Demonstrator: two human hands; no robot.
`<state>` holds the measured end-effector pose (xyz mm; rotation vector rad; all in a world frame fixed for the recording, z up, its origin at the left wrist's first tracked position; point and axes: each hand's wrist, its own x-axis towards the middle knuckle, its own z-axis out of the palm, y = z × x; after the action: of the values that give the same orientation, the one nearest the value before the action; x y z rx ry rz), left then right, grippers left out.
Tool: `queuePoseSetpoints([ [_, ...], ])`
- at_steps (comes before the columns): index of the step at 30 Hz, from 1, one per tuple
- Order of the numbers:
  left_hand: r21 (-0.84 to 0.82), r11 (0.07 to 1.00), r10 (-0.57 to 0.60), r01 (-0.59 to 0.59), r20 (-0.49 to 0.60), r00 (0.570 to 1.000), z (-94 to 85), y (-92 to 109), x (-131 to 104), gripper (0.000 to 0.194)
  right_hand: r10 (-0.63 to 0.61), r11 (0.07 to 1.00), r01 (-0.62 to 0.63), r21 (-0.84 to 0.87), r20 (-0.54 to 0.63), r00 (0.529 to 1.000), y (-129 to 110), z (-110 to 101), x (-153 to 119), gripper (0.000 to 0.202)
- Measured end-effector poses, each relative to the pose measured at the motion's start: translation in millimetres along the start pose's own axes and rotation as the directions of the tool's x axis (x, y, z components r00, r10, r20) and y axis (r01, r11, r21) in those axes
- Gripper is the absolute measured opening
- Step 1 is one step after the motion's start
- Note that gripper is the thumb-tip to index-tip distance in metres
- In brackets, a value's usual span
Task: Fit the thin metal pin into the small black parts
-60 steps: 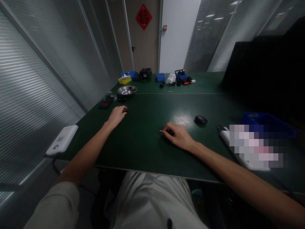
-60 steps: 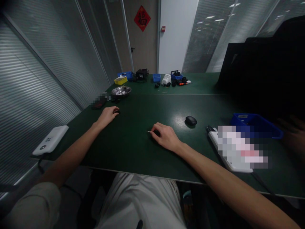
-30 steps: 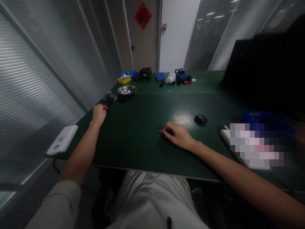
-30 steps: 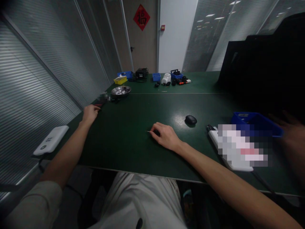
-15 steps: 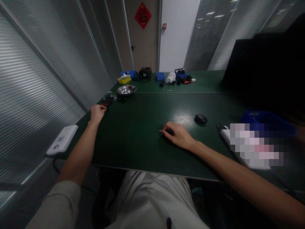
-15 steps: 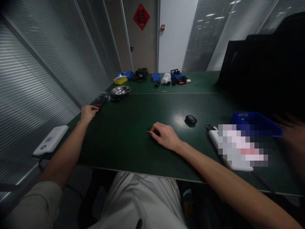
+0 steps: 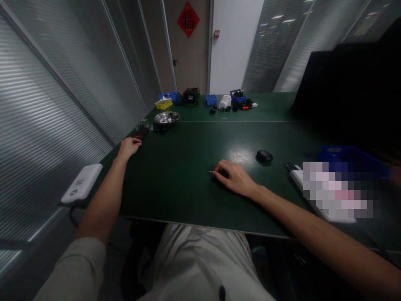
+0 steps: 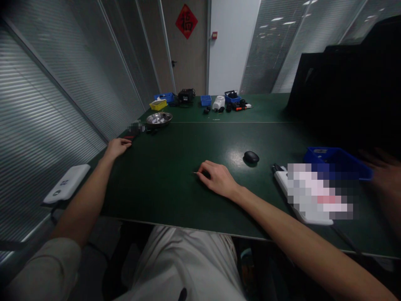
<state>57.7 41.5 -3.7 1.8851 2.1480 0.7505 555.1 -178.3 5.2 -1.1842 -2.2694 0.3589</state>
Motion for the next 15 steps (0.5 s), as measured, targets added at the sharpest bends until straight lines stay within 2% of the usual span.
queuePoseSetpoints([
  [8,-0.147,0.985,-0.085,0.087,0.018,0.996,6.1,-11.7,2.7,0.034,-0.008,1.0,0.008,-0.012,0.001,1.0,0.8,0.7,-0.1,0.01],
  [15,-0.227,0.962,-0.154,0.152,0.007,0.988,9.0,-5.9,-2.4,0.038,-0.015,1.0,0.015,-0.003,-0.007,1.0,2.3,2.4,-0.6,0.009],
])
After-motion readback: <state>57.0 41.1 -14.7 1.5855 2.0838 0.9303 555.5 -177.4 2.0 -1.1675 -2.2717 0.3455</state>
